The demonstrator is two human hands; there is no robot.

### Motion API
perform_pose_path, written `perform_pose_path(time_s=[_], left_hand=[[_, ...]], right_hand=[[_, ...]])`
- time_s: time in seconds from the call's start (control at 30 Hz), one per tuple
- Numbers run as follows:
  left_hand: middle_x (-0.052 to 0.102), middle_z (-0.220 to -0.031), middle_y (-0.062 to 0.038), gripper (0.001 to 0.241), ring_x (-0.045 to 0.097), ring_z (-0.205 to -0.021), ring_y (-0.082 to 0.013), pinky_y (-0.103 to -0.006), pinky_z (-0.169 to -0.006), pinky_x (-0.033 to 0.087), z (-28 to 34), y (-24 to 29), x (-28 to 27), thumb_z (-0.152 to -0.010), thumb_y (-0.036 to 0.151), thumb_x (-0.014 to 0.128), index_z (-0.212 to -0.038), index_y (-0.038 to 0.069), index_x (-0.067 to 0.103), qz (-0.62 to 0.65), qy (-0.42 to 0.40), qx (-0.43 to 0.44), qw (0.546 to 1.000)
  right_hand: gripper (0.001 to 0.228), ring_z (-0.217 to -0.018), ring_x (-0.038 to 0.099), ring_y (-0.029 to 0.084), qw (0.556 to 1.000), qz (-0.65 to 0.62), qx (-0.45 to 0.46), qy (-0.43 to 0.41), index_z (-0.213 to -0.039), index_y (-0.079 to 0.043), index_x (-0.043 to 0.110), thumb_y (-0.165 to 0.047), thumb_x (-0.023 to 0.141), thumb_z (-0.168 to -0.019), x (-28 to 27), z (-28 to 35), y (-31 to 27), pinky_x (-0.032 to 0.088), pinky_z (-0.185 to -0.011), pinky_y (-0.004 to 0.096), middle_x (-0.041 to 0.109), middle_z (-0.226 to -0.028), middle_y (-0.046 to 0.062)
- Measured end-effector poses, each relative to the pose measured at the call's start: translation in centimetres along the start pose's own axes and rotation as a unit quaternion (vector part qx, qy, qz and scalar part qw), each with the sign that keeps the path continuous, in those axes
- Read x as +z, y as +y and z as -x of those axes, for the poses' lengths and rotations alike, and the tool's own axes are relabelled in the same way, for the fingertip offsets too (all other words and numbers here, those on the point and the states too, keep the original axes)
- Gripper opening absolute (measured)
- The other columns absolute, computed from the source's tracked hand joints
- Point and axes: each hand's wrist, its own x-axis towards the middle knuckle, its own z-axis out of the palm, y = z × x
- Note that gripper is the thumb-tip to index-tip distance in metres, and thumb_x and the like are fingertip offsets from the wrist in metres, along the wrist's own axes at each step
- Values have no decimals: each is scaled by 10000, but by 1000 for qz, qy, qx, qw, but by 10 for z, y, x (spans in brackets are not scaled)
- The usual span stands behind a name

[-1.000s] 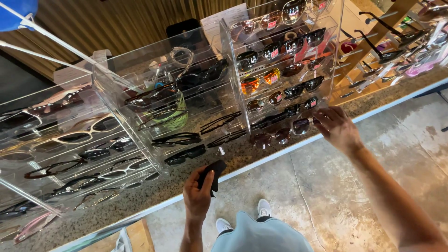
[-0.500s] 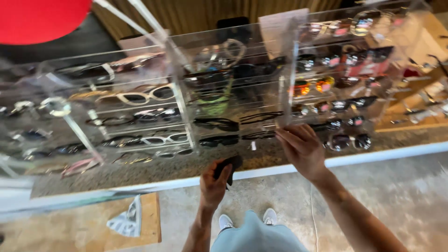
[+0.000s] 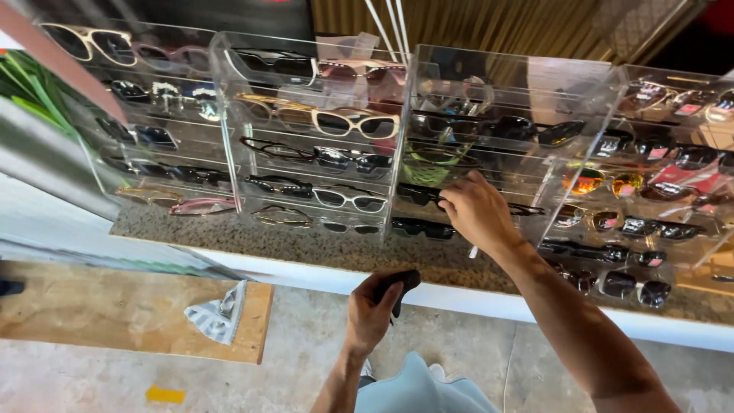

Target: Cleaning a sunglasses display case and shelves.

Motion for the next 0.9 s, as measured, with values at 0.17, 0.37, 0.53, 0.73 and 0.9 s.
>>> perform_pose_path(time_s=[0.17,0.37,0.53,0.73,0.9], left_hand=[[769,-891,-44,237,541,-615,-54,-242,-521,452,5,8,-6,-997,114,656,-1159,-19,766,0,-23,-3,1000],[812,-985,-44,248,548,-603,-52,-236,-521,470,4,16,-7,-984,121,647,-1161,-7,764,-4,-42,-10,999],[822,-1006,-58,254,568,-611,-57,-238,-528,474,2,16,-7,-975,121,656,-1170,-3,762,-14,-46,-28,998],[667,-719,-40,244,518,-565,-73,-239,-491,431,-1,39,7,-991,133,651,-1159,25,792,-30,-34,-45,998],[707,-816,-9,150,617,-658,-75,-236,-571,520,-15,51,37,-957,105,688,-1077,19,711,34,-136,21,990]], right_hand=[[135,-964,581,213,999,21,-7,32,-942,-88,802,-200,795,-867,3,-1,4,533,-891,359,749,-1004,12],[183,-955,575,177,996,85,-21,18,-992,-103,799,-226,803,-857,39,5,20,537,-895,331,740,-1061,5],[270,-943,595,193,997,81,-4,16,-1032,-86,779,-262,811,-830,14,13,6,544,-893,349,740,-1042,16],[304,-826,760,140,953,-266,126,-65,-1121,-153,754,-390,682,-944,-47,54,-54,611,-684,326,782,-1112,4],[646,-1143,670,103,755,-613,191,-133,-1484,-177,491,-330,674,-884,-13,123,-73,638,-900,345,667,-1357,47]])
